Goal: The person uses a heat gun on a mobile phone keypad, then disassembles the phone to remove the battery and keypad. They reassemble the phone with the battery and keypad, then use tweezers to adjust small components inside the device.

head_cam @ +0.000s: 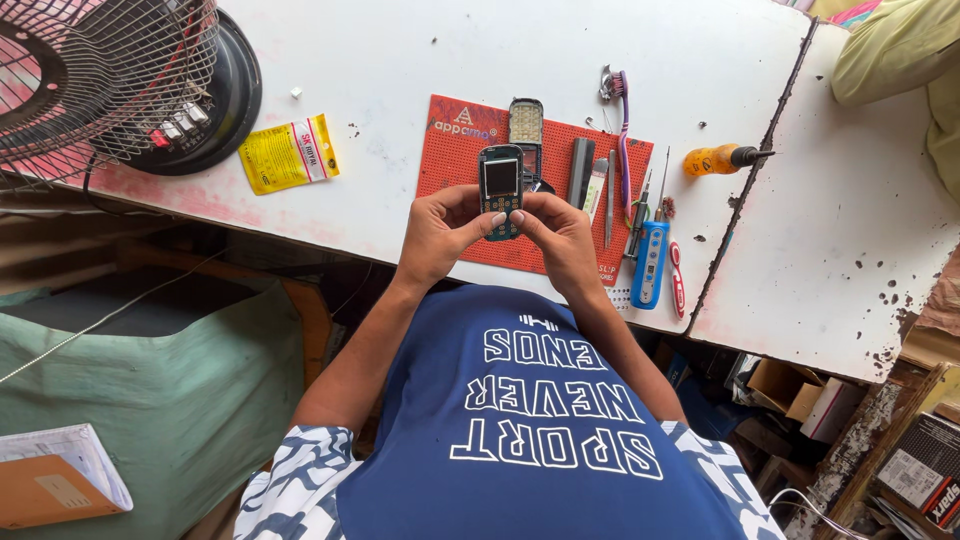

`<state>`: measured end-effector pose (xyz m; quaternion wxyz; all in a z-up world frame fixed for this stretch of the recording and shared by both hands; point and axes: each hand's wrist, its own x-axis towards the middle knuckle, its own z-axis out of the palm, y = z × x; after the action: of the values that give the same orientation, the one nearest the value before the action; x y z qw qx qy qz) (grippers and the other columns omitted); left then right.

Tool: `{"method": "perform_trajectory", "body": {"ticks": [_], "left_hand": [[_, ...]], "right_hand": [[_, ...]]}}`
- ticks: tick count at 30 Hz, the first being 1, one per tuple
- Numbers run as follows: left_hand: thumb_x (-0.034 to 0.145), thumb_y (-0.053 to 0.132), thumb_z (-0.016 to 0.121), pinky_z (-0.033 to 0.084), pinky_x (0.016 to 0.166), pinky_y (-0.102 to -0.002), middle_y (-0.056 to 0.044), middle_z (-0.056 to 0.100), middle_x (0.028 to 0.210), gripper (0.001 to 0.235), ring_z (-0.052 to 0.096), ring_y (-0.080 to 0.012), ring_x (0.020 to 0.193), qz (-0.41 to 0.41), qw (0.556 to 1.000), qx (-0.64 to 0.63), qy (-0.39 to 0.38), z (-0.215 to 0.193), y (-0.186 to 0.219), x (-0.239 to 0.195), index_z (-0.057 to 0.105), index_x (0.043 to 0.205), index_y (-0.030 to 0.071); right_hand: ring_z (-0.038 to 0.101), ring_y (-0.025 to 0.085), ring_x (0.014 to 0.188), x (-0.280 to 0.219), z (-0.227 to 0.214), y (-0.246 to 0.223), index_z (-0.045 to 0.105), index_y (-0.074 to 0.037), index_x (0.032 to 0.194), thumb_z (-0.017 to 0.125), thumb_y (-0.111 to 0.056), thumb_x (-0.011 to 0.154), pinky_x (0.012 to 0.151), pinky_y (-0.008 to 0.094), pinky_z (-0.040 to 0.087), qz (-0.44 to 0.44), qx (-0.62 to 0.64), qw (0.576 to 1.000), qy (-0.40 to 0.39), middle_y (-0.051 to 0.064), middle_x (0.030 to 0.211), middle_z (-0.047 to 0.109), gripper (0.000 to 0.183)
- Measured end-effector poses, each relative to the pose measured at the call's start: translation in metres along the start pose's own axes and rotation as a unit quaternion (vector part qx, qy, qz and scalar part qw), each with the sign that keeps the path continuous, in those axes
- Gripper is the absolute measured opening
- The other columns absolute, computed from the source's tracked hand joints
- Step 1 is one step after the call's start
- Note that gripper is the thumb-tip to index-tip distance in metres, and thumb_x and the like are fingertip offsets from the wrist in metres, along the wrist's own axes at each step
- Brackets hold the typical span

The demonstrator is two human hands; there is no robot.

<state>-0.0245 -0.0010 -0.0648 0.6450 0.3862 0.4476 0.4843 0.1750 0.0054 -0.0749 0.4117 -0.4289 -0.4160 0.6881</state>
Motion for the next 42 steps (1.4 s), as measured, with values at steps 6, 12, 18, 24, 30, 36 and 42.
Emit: {"method": "perform_trajectory", "body": {"ticks": [6,12,18,24,30,36,42], "left_hand": [[0.092,0.004,0.076,0.065,0.086,-0.029,-0.014,0.079,0.103,0.033,0.077,-0.0168,0.095,-0.005,1.0,0.007,-0.003,0.001,0.001,0.003,0.069,0.122,-0.005],[0.092,0.004,0.076,0.064,0.084,-0.029,-0.013,0.078,0.101,0.031,0.076,-0.016,0.093,-0.016,1.0,0.005,-0.003,-0.001,0.0,0.004,0.07,0.12,-0.005],[0.094,0.002,0.073,0.064,0.092,-0.032,-0.018,0.073,0.116,0.062,0.073,-0.0185,0.106,-0.01,1.0,0.013,0.009,0.006,0.005,0.003,0.044,0.149,0.004],[0.1,0.0,0.073,0.062,0.102,-0.038,-0.022,0.054,0.149,0.084,0.066,-0.0237,0.125,0.03,0.997,0.069,-0.009,0.014,0.012,-0.001,0.023,0.166,0.016],[0.099,0.004,0.068,0.065,0.096,-0.041,-0.022,0.057,0.145,0.078,0.067,-0.0255,0.122,-0.088,0.994,-0.063,-0.02,0.008,0.02,0.001,0.029,0.164,0.022],[0.098,0.007,0.067,0.066,0.094,-0.047,-0.023,0.061,0.141,0.075,0.067,-0.0285,0.124,-0.148,0.963,-0.214,-0.073,-0.003,0.023,0.001,0.03,0.16,0.025],[0.098,0.006,0.067,0.067,0.093,-0.048,-0.023,0.061,0.14,0.074,0.067,-0.0294,0.124,-0.148,0.965,-0.198,-0.083,-0.003,0.016,-0.001,0.031,0.16,0.024]], "right_hand": [[0.07,0.014,0.098,0.001,0.0,-0.001,0.071,0.003,0.117,0.072,-0.01,0.099,0.09,0.03,0.059,-0.009,0.0,1.0,0.009,0.011,0.106,0.075,0.022],[0.071,0.014,0.099,-0.001,0.001,-0.002,0.071,0.002,0.117,0.071,-0.011,0.1,0.091,0.031,0.06,-0.006,-0.008,1.0,0.008,0.01,0.107,0.074,0.021],[0.072,0.014,0.1,-0.001,0.007,-0.005,0.069,0.001,0.121,0.068,-0.011,0.1,0.088,0.028,0.062,-0.013,-0.053,0.998,0.022,0.008,0.108,0.074,0.023],[0.073,0.015,0.092,-0.004,0.014,-0.014,0.072,-0.003,0.12,0.075,-0.011,0.097,0.081,0.028,0.061,-0.112,-0.317,0.941,0.043,0.009,0.104,0.072,0.025],[0.074,0.016,0.101,-0.007,0.01,-0.02,0.07,-0.005,0.129,0.066,-0.007,0.105,0.088,0.029,0.063,-0.135,-0.258,0.956,-0.03,0.008,0.119,0.071,0.024],[0.068,0.025,0.109,-0.014,0.0,-0.025,0.07,-0.008,0.125,0.079,-0.003,0.092,0.09,0.036,0.059,-0.28,-0.42,0.863,-0.027,0.008,0.121,0.069,0.035],[0.065,0.026,0.112,-0.016,0.0,-0.031,0.066,-0.009,0.13,0.084,-0.008,0.089,0.095,0.04,0.058,-0.302,-0.449,0.839,-0.063,0.006,0.126,0.067,0.045]]}}
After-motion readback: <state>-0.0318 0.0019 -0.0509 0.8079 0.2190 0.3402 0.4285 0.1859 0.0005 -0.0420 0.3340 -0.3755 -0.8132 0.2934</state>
